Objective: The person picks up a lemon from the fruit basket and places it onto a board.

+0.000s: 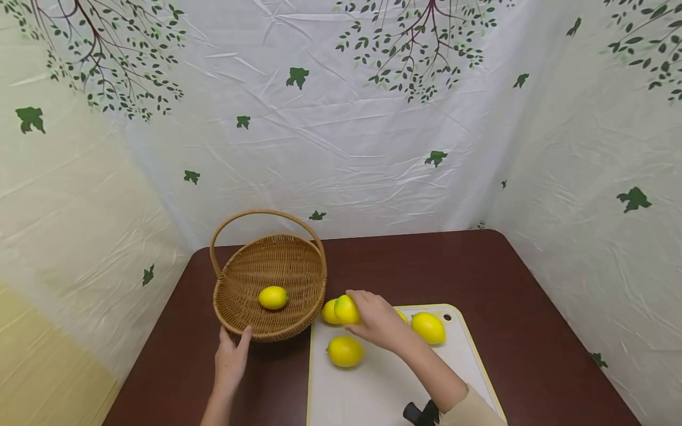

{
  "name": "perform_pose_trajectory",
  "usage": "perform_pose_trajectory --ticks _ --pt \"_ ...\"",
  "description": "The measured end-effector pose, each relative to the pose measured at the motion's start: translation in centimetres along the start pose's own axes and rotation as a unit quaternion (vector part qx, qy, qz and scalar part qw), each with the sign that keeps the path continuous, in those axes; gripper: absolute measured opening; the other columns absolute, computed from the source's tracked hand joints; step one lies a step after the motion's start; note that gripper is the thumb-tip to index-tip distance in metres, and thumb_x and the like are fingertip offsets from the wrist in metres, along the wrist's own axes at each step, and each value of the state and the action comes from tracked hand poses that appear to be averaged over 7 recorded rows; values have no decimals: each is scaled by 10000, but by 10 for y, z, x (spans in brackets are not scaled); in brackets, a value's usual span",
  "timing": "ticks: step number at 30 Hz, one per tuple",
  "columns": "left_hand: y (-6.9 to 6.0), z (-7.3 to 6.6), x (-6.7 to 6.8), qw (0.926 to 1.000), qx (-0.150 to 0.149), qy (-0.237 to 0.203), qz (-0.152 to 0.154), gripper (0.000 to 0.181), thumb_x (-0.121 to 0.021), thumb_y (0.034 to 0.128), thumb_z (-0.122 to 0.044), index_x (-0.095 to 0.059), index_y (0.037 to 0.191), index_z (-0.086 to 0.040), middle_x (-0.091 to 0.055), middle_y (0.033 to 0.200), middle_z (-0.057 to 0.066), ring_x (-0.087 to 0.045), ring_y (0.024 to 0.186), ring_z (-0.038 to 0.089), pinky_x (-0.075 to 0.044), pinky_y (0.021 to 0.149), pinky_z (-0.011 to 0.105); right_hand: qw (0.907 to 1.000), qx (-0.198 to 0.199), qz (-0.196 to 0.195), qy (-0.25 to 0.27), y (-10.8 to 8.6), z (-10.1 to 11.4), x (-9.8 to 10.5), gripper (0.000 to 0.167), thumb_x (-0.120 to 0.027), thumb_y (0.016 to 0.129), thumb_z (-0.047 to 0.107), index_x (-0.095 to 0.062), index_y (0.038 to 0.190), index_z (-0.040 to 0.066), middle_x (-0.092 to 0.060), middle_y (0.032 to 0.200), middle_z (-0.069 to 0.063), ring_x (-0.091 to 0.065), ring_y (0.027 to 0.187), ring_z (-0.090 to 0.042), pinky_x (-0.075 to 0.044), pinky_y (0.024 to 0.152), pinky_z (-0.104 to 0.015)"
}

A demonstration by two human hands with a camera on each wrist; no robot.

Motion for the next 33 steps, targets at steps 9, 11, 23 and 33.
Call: perform_pose_trajectory --ticks 9,11,23,33 --pt "-1 -5 1 9999 -96 56 -61 894 -498 915 -436 -5 1416 116 -148 1422 363 -188 1294 476 -199 1023 564 9993 -359 -25 -63 -29 -11 -7 634 -793 710 202 -510 1227 -34 -581 1157 -141 -571 1021 -273 -480 841 -394" --pt "-1 -5 1 10000 -47 51 -48 895 -501 915 -433 -1 1416 116 -139 1425 362 -181 1296 477 -195 1023 566 9992 -375 27 -101 -34 -13 -10 631 -791 713 205 -510 1226 -32 -584 1152 -140 -570 1024 -275 -476 845 -399" --pt "-7 -4 0 9999 12 77 -85 892 -499 912 -438 -9 1420 108 -146 1423 362 -184 1291 485 -195 1020 574 9998 -109 31 -146 -70 -22 -31 601 -800 685 194 -534 1164 -54 -607 1098 -160 -587 989 -274 -477 833 -401" --pt "-9 -5 -2 9999 -2 118 -84 911 -487 906 -475 -4 1425 97 -141 1430 353 -185 1291 485 -196 1017 578 9999 -16 -80 -115 -83 -26 -37 624 -805 676 195 -525 1169 -67 -611 1077 -166 -593 971 -278 -482 824 -400"
Point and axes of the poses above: each hand's wrist, its own y-axis towards the middle knuckle, its own x-axis out of the back of the hand, z = x × y, the point moved 1 cm from there along y, towards the middle knuckle
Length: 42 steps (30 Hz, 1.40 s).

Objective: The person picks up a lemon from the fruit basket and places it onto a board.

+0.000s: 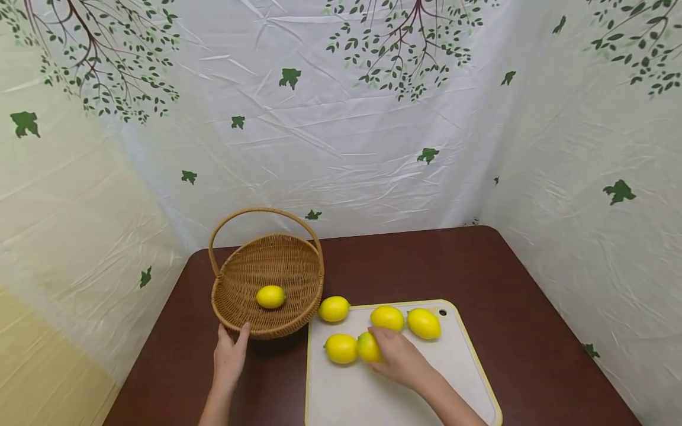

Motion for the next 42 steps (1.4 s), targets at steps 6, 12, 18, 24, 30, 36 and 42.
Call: perform_pose_trajectory --ticks 6,12,18,24,30,36,42 --pt "0 3 0 10000 23 -42 86 948 -468 895 -529 15 1427 88 -122 1437 348 -167 1298 482 -194 1015 583 9998 -121 41 -138 -6 -1 -5 620 -805 671 182 -529 1166 -71 -611 1069 -167 -594 960 -292 -483 816 -408" --pt "-1 4 0 9999 -68 -102 48 914 -478 910 -483 9 1425 95 -127 1434 351 -172 1300 476 -195 1021 572 9996 -166 33 -235 -13 -3 -10 617 -812 656 164 -536 1155 -72 -606 1054 -181 -598 942 -298 -487 806 -411" --pt "1 7 2 9999 -113 -70 -11 906 -479 910 -477 -5 1425 97 -139 1430 353 -179 1297 478 -192 1024 569 9995 -128 -75 -289 -16 -2 -16 620 -817 645 162 -539 1150 -66 -602 1059 -176 -595 947 -299 -483 815 -415" --pt "3 11 2 9998 -174 -65 39 896 -481 913 -459 -8 1420 108 -142 1424 362 -182 1292 484 -195 1021 571 9992 -140 -131 -347 -17 0 -20 625 -820 642 174 -544 1147 -70 -601 1061 -183 -595 948 -307 -483 814 -420" --pt "4 14 2 9996 -242 -154 23 891 -492 911 -450 -13 1424 100 -147 1429 352 -186 1297 473 -197 1025 563 9992 -126 -153 -343 -19 0 -25 635 -823 639 186 -548 1149 -75 -598 1083 -186 -588 975 -313 -476 828 -423" --pt "6 17 2 9994 -292 -183 10 876 -509 914 -412 -21 1419 112 -154 1421 363 -185 1293 480 -190 1025 566 9994 -169 -126 -267 -21 3 -26 632 -823 640 206 -555 1144 -65 -594 1097 -176 -580 993 -305 -467 845 -424" --pt "6 17 3 9994 -287 -204 49 882 -507 915 -419 -10 1421 106 -137 1429 356 -171 1300 476 -183 1027 565 9994 -327 12 -62 -22 8 -27 630 -817 652 224 -552 1153 -51 -602 1080 -158 -582 978 -288 -468 839 -423"
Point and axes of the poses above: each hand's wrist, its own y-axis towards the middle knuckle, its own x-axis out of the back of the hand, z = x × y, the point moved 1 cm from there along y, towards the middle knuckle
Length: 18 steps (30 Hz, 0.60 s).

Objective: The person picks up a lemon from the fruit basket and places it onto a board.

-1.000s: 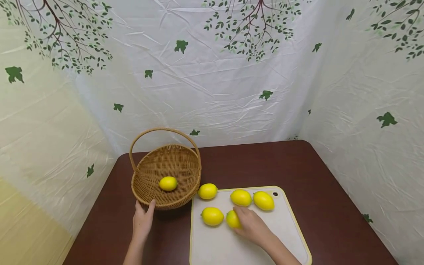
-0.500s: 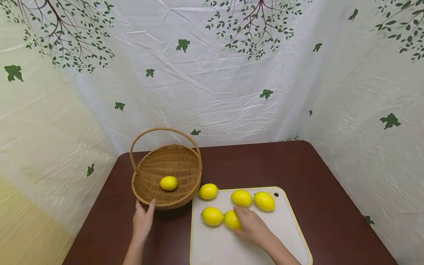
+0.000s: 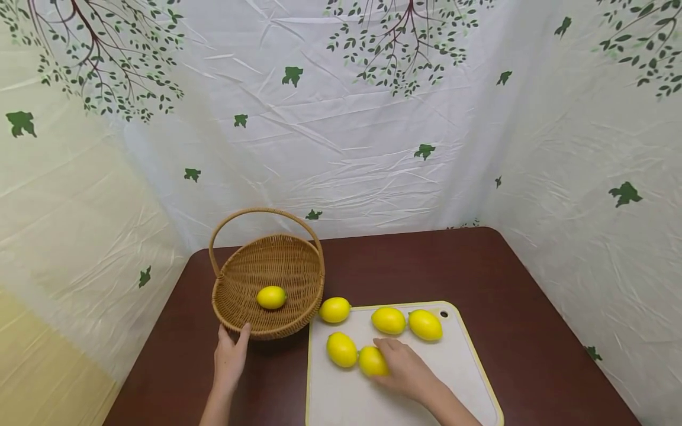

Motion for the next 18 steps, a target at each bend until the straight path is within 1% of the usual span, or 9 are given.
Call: perform_pose_trajectory --ticks 4,10,18 --pt "-1 0 0 10000 44 -12 27 883 -505 916 -418 -1 1424 100 -128 1433 352 -164 1303 473 -183 1028 565 9999 -29 96 19 0 2 -1 629 -809 664 238 -549 1161 -47 -603 1081 -147 -581 982 -280 -466 843 -420" --pt "-1 0 0 10000 41 -17 38 909 -497 910 -456 6 1423 100 -121 1435 351 -157 1307 468 -179 1031 562 9999 17 114 28 -1 3 -1 644 -804 666 262 -546 1172 -42 -600 1094 -148 -576 994 -282 -464 848 -423" --pt "0 0 -1 10000 22 -26 45 899 -502 914 -430 2 1412 124 -123 1425 366 -157 1301 480 -177 1029 567 9999 39 153 -22 0 4 -2 647 -792 683 292 -541 1188 -26 -596 1109 -134 -571 1004 -268 -459 856 -416"
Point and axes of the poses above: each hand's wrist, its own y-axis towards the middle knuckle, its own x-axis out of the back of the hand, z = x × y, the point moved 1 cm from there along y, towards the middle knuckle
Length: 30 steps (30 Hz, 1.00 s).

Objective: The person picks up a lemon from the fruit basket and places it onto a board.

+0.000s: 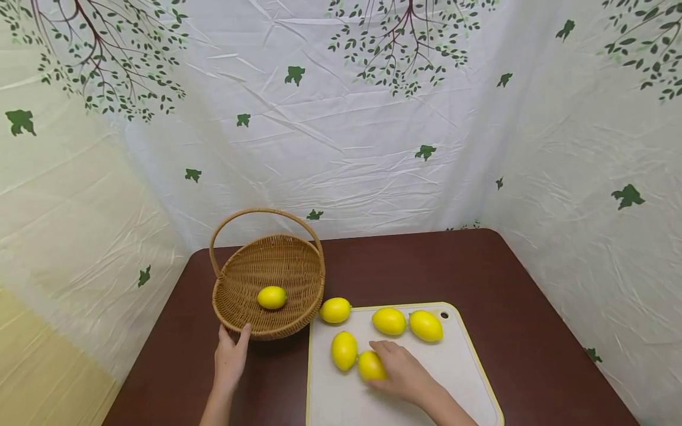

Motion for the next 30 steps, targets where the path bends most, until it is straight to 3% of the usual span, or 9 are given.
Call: perform_pose_trajectory --ticks 7,15,30 --pt "0 -1 0 10000 42 -2 47 899 -500 916 -428 10 1413 121 -116 1428 363 -155 1302 479 -181 1025 571 9997 167 -151 -118 0 3 0 633 -791 687 309 -547 1164 -28 -603 1085 -126 -584 971 -263 -473 831 -409" --pt "-1 -3 1 10000 52 5 13 905 -498 911 -444 0 1413 122 -125 1425 367 -163 1299 480 -184 1026 568 10000 -15 39 -41 -1 5 3 625 -778 705 315 -545 1172 -28 -598 1094 -129 -576 986 -267 -465 847 -413" --pt "-2 -5 1 10000 53 51 -1 884 -508 915 -406 -3 1415 118 -127 1429 359 -169 1301 473 -188 1027 563 10000 -55 -43 -37 0 3 7 592 -738 750 342 -550 1170 -31 -600 1093 -137 -574 998 -272 -462 851 -418"
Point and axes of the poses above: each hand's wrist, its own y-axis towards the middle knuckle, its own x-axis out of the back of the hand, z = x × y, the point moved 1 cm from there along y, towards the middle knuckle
